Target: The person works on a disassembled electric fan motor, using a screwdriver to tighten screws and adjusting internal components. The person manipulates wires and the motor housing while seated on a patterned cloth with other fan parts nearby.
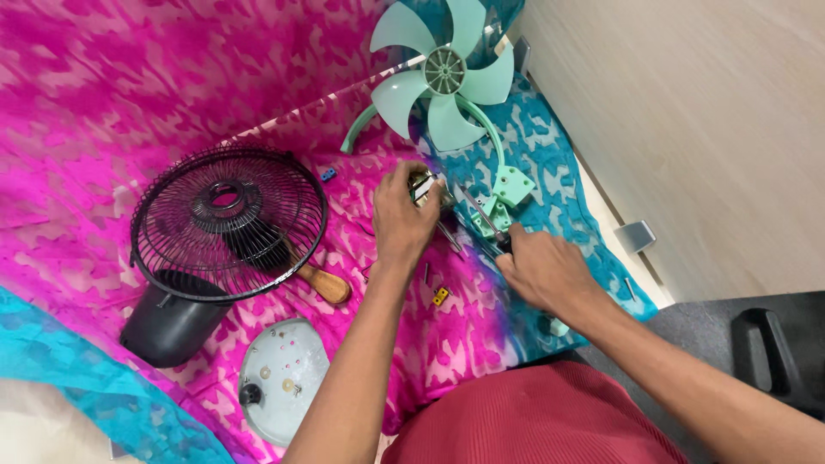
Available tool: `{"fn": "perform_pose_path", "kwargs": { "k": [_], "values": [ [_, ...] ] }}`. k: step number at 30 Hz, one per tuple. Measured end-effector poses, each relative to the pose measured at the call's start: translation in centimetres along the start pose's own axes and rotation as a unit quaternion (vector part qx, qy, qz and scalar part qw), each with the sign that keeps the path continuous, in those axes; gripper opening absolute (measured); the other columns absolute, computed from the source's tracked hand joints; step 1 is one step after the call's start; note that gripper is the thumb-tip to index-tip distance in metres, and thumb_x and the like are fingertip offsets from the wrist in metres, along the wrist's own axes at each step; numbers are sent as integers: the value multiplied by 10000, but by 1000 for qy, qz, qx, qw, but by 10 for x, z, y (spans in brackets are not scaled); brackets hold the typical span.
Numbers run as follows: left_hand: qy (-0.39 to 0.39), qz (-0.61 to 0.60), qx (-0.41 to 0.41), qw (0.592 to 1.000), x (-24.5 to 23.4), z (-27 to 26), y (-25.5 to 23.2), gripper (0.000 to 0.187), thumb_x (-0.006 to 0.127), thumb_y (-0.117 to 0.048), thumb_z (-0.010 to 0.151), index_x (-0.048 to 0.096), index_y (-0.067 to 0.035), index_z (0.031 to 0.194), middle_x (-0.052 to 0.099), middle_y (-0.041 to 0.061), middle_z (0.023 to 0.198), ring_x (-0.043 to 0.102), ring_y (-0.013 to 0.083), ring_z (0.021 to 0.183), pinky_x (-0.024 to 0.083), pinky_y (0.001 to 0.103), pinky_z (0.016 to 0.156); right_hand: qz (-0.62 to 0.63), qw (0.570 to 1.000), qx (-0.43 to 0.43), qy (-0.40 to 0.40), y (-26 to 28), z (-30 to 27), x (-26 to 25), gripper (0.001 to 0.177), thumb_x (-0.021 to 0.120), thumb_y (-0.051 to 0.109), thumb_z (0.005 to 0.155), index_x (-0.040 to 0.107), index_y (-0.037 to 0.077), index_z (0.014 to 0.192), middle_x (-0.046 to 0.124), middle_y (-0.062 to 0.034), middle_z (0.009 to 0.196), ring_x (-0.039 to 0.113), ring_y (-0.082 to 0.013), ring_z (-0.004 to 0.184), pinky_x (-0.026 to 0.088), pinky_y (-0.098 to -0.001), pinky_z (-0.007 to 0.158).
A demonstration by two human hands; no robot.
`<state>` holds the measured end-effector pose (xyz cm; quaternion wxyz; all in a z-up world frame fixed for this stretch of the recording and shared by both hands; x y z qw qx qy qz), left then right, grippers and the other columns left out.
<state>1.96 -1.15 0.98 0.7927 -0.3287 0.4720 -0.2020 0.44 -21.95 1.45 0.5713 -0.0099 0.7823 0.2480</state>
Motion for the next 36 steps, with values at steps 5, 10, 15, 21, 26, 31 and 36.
{"fn": "perform_pose_path", "kwargs": {
  "k": [5, 10, 15, 21, 26, 31, 36],
  "values": [
    [10, 7, -8, 1000, -4, 0, -2, 236, 727, -220, 903, 670, -77, 1082, 689, 169, 994, 646, 375, 961, 486, 492, 858, 126, 992, 3, 11, 8, -15, -15, 338, 457, 281, 986, 506, -43, 1069, 670, -331, 856, 658, -531, 855, 508, -604, 784],
    [0, 15, -28, 999, -2, -2, -6, 201, 709, -232, 931, 677, -95, 1074, 686, 162, 989, 639, 370, 957, 484, 494, 849, 137, 990, -16, 33, 14, -24, -21, 326, 448, 279, 1002, 467, -27, 1112, 672, -322, 835, 662, -520, 839, 504, -590, 751],
    [1, 26, -36, 999, -1, -3, -9, 209, 691, -250, 958, 676, -95, 1098, 680, 172, 1015, 631, 383, 979, 486, 498, 857, 137, 989, -13, 52, 15, -23, -15, 329, 456, 286, 1013, 460, -35, 1085, 670, -329, 830, 660, -521, 858, 503, -589, 758],
    [-13, 35, -39, 999, 0, -3, -12, 210, 685, -241, 953, 675, -103, 1110, 678, 181, 1029, 642, 396, 973, 506, 501, 832, 141, 987, 9, 74, 14, -20, -9, 334, 455, 295, 1017, 465, -34, 1072, 673, -323, 842, 668, -512, 875, 511, -584, 763],
    [-14, 43, -45, 998, 0, -2, -13, 201, 692, -239, 946, 677, -111, 1101, 680, 181, 1031, 646, 402, 969, 510, 513, 812, 140, 987, 10, 75, 16, -19, -10, 342, 452, 292, 1015, 461, -34, 1118, 676, -321, 844, 674, -505, 874, 515, -577, 764],
    [-15, 40, -43, 998, -2, 0, -14, 212, 716, -235, 920, 676, -96, 1076, 693, 179, 1013, 654, 396, 969, 512, 509, 828, 135, 988, 3, 73, 20, -19, -13, 361, 465, 294, 1011, 455, -27, 1176, 681, -311, 858, 671, -502, 883, 524, -572, 762],
    [6, 24, -79, 997, -3, 4, -11, 238, 746, -262, 879, 687, -85, 1028, 711, 160, 984, 691, 352, 923, 532, 479, 800, 123, 988, 16, 88, 21, -20, -15, 374, 461, 306, 1015, 457, 1, 1231, 697, -285, 888, 693, -476, 881, 543, -553, 766]
  ]
}}
Point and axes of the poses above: each hand's wrist, its own z-axis towards the middle knuckle, its own x-axis out of the palm, y = z × x, the point moved 3 cm from there along z, towards the middle knuckle
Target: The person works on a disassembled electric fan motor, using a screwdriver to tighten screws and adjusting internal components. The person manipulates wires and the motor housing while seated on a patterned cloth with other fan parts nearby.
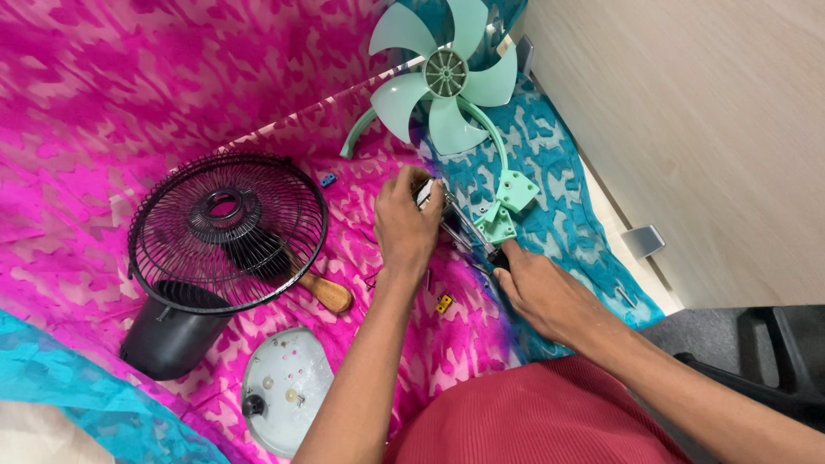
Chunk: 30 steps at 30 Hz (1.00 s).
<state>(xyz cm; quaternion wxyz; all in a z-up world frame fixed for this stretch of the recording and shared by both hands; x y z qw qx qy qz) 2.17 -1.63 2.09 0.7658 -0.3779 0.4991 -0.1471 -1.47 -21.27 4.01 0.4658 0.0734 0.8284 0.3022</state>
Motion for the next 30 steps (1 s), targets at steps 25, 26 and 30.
{"fn": "perform_pose_path", "kwargs": {
  "k": [25, 26, 30],
  "values": [
    [-48, -34, 0, 998, 0, 1, -2, 251, 751, -237, 909, 708, -20, 1027, 762, 175, 966, 737, 341, 913, 543, 443, 821, 65, 950, -127, -277, -22, 1, -16, 298, 696, 234, 913, 735, 4, 1100, 721, -134, 932, 685, -276, 704, 525, -412, 635],
    [-46, -40, -7, 998, 0, 1, -2, 253, 747, -240, 907, 709, -23, 1031, 764, 169, 959, 740, 335, 910, 545, 439, 821, 57, 946, -145, -283, -21, 2, -18, 310, 687, 247, 924, 750, 4, 1106, 725, -134, 906, 674, -273, 690, 514, -412, 620],
    [-52, -39, -8, 998, -1, -1, -2, 259, 748, -260, 913, 712, -27, 1020, 770, 156, 935, 747, 324, 891, 544, 437, 820, 144, 984, -20, -102, -33, 18, -20, 365, 583, 344, 982, 777, 61, 1108, 674, -106, 664, 616, -238, 540, 471, -404, 546]
  ]
}}
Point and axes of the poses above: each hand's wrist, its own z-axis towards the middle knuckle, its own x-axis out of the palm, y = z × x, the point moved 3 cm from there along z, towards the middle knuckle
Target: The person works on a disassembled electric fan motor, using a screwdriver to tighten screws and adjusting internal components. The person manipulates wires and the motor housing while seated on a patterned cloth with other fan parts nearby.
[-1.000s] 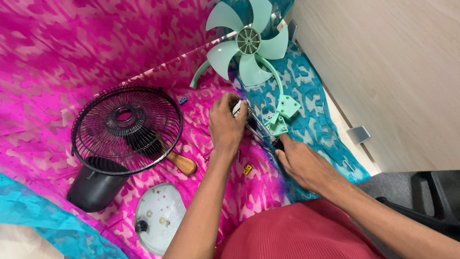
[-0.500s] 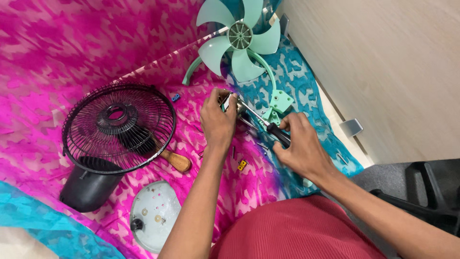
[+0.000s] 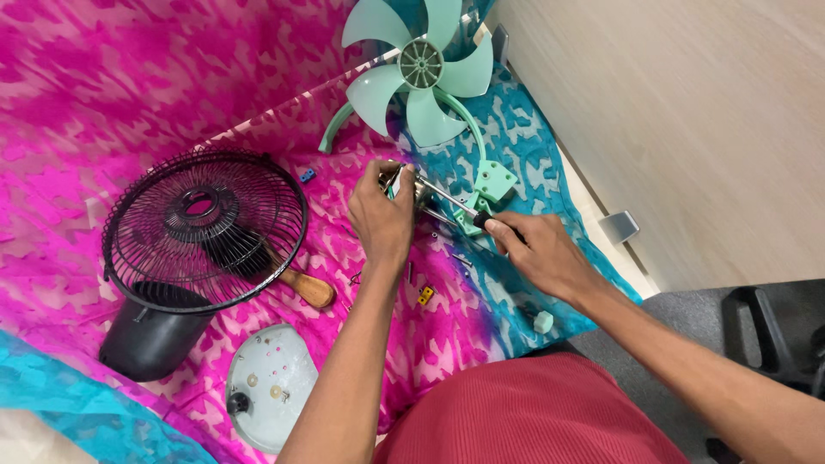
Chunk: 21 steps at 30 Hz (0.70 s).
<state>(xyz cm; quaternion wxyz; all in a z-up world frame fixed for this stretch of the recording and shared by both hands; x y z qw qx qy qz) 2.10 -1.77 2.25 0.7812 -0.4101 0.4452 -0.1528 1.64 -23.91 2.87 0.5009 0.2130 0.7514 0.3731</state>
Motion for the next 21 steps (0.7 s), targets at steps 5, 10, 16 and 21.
{"fn": "perform_pose_path", "kwargs": {
  "k": [5, 10, 16, 21],
  "values": [
    [0, 13, -4, 1000, 0, 1, 0, 270, 747, -284, 906, 718, -37, 1010, 772, 155, 921, 746, 336, 879, 545, 446, 797, -31, 999, 9, 27, -11, 13, -6, 411, 702, 406, 864, 795, 57, 1061, 690, -82, 675, 649, -212, 590, 506, -395, 591],
    [14, 48, -12, 999, 4, 3, 2, 277, 726, -303, 922, 695, -39, 1001, 769, 164, 936, 736, 370, 897, 535, 478, 787, -38, 975, -204, -79, -9, 11, -11, 376, 735, 203, 766, 699, -29, 1059, 638, -141, 865, 645, -243, 776, 522, -400, 698],
    [41, 85, -17, 995, 10, 8, 7, 336, 730, -342, 934, 648, -43, 1064, 755, 183, 1022, 716, 410, 943, 528, 505, 810, -9, 976, -187, -112, -8, 6, -10, 265, 736, 152, 823, 675, -2, 1029, 693, -117, 906, 697, -226, 797, 550, -360, 732],
    [94, 86, 15, 992, 6, 11, 10, 757, 936, -504, 649, 593, -1, 1099, 718, 217, 1010, 714, 397, 931, 545, 479, 809, -73, 981, -146, -104, -10, 5, -12, 294, 751, 223, 878, 712, 36, 1102, 733, -102, 995, 703, -240, 782, 546, -380, 703]
  ]
}}
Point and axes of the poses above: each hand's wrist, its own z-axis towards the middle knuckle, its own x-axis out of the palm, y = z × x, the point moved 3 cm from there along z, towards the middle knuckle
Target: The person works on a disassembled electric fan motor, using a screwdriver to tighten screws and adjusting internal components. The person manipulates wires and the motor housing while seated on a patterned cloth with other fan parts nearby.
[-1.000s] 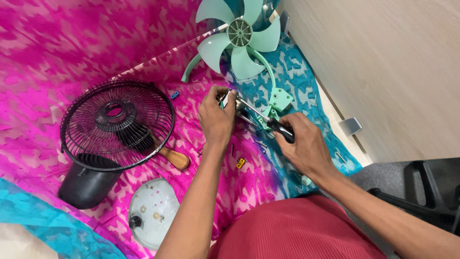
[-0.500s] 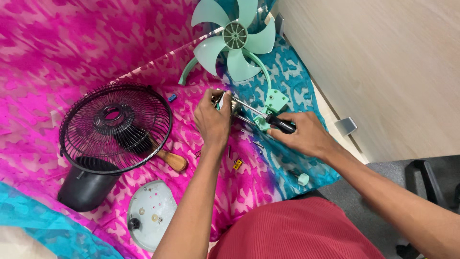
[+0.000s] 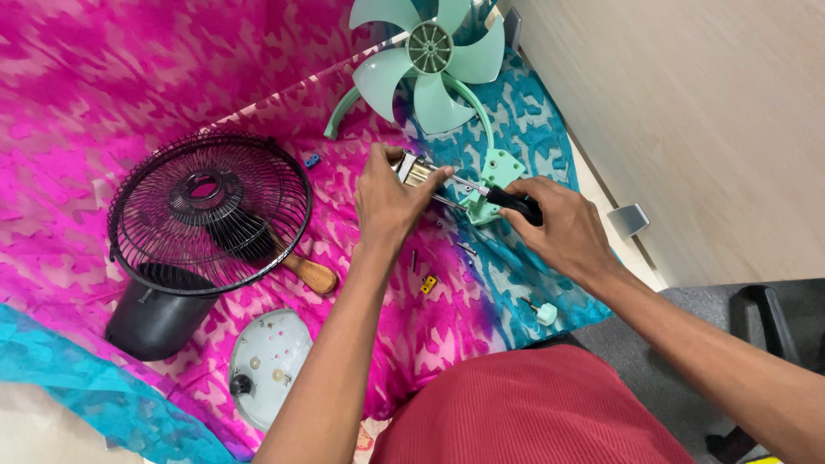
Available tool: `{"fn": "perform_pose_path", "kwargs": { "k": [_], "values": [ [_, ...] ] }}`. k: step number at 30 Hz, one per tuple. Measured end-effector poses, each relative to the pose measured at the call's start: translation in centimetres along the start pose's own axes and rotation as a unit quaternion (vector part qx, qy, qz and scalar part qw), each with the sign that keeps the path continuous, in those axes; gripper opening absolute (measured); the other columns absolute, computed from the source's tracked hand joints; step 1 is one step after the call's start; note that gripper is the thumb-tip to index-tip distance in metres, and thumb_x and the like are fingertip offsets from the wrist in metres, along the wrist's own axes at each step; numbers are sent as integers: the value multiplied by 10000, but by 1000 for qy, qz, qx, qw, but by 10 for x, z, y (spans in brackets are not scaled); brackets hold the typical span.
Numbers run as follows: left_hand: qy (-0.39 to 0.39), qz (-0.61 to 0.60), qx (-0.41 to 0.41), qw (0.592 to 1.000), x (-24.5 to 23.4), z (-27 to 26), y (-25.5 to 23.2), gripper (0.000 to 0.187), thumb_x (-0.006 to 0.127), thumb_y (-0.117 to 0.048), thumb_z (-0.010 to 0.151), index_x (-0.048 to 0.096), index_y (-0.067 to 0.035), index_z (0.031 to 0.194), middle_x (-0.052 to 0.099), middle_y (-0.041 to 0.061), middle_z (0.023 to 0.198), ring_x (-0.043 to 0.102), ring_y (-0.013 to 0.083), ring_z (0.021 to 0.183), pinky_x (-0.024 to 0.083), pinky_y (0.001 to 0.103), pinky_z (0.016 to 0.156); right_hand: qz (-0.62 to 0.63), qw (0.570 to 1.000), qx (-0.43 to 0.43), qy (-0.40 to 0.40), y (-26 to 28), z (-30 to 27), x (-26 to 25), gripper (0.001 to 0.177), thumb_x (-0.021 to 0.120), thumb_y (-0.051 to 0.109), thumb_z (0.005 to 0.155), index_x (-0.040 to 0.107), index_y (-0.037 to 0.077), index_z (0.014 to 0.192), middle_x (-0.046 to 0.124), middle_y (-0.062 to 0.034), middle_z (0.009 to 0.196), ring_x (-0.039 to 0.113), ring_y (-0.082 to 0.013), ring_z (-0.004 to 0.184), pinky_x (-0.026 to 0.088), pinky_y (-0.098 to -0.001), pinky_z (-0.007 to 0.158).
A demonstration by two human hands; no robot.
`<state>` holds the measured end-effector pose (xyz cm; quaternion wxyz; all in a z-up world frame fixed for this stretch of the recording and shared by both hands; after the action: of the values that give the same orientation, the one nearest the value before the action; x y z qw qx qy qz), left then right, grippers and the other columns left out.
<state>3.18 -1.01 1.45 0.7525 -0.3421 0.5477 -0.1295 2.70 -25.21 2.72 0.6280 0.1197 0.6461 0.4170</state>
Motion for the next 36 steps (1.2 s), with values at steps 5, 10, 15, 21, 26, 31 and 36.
{"fn": "perform_pose_path", "kwargs": {
  "k": [5, 10, 15, 21, 26, 31, 36],
  "values": [
    [15, -14, 16, 1000, -2, -1, 3, 782, 957, -447, 601, 587, -18, 1139, 737, 190, 1036, 730, 356, 958, 562, 457, 836, -26, 999, 8, 33, -5, 3, 6, 334, 737, 256, 880, 692, 42, 1133, 730, -114, 1029, 716, -247, 832, 558, -395, 735],
    [-5, -35, 7, 999, -4, -6, 2, 579, 904, -295, 667, 625, -34, 1103, 752, 168, 1004, 739, 349, 935, 562, 457, 834, -17, 998, 7, 65, -10, 2, 9, 361, 718, 256, 904, 663, 25, 1176, 723, -128, 1080, 712, -274, 921, 553, -407, 794],
    [-40, -69, -20, 997, -2, -12, -4, 485, 859, -253, 665, 641, -29, 1037, 742, 161, 984, 729, 366, 923, 551, 468, 832, -11, 998, -17, 55, -9, 4, 6, 343, 700, 242, 922, 667, 20, 1182, 715, -140, 1103, 699, -294, 962, 542, -411, 828],
    [-127, -15, 62, 990, 2, -9, -10, 476, 925, -204, 605, 644, -7, 934, 716, 183, 867, 665, 425, 947, 364, 591, 1140, -3, 998, 2, 64, -6, 7, 5, 315, 662, 238, 945, 665, 29, 1181, 710, -134, 1085, 701, -294, 947, 543, -414, 824],
    [-96, -81, -44, 991, 6, -6, -6, 525, 930, -173, 547, 658, 0, 960, 721, 183, 941, 724, 350, 865, 564, 446, 824, -25, 999, -16, 35, 0, 5, 4, 336, 603, 255, 980, 661, 25, 1218, 702, -145, 1121, 698, -313, 947, 548, -422, 803],
    [-74, -117, -59, 989, 5, -2, -4, 534, 928, -173, 546, 649, 13, 961, 739, 174, 855, 750, 300, 769, 585, 398, 746, 5, 994, 39, 105, -6, 11, 6, 360, 572, 327, 1000, 709, 64, 1204, 738, -126, 1047, 717, -276, 878, 553, -400, 783],
    [-78, -127, -46, 988, 6, 0, -2, 539, 934, -191, 551, 647, 20, 956, 737, 172, 850, 747, 291, 771, 584, 395, 741, 14, 994, 23, 102, -14, 23, 4, 346, 710, 327, 872, 745, 21, 1028, 729, -145, 991, 697, -259, 886, 550, -387, 791]
  ]
}}
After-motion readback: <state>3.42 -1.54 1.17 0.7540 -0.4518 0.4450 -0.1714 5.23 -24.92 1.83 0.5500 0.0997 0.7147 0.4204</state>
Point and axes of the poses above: each hand's wrist, its own z-axis towards the middle knuckle, its own x-axis out of the palm, y = z × x, the point moved 3 cm from there along z, towards the middle knuckle
